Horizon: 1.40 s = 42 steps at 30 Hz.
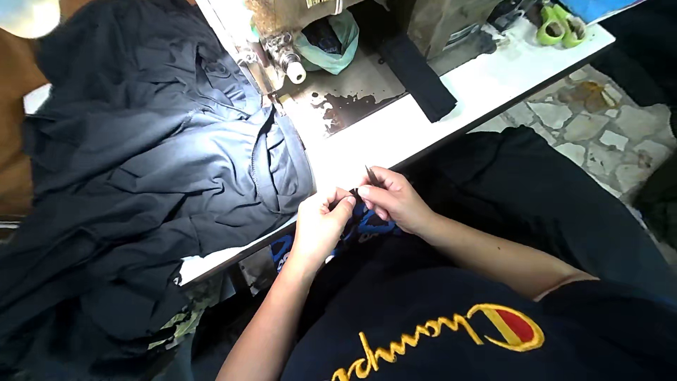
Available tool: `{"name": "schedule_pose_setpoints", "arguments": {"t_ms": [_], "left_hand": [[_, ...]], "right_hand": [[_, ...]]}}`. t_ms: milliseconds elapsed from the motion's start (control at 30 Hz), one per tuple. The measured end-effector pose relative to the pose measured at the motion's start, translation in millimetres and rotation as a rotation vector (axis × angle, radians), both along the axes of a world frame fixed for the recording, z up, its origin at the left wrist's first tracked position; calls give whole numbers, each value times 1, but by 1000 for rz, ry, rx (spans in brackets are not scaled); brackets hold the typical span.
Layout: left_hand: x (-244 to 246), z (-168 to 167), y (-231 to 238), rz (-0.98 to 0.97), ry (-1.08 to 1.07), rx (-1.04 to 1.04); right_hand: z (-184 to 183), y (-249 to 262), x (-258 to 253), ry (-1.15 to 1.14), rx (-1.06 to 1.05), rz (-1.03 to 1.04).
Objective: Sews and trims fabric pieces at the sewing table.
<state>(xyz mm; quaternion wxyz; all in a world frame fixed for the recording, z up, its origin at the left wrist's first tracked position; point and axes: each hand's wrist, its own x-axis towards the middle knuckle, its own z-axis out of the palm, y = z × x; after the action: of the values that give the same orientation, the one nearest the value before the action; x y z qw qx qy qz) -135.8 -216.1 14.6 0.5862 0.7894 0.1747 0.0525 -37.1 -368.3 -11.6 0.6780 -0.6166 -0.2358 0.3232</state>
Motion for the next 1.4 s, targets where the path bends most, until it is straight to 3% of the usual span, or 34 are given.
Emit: {"name": "schedule_pose_setpoints", "arguments": {"t_ms": [233, 900, 1300, 1400], "left_hand": [[5, -3, 1, 66, -39, -106], [13, -8, -22, 27, -60, 13], [10, -21, -26, 98, -39, -89], [8, -15, -24, 121, -21, -122]], "right_hand": [[-12, -21, -13, 15, -35, 160], [-19, -15, -14, 65, 40, 30], [-19, -13, -18, 180, -73, 41], [-14, -11, -13, 45, -79, 24]]}}
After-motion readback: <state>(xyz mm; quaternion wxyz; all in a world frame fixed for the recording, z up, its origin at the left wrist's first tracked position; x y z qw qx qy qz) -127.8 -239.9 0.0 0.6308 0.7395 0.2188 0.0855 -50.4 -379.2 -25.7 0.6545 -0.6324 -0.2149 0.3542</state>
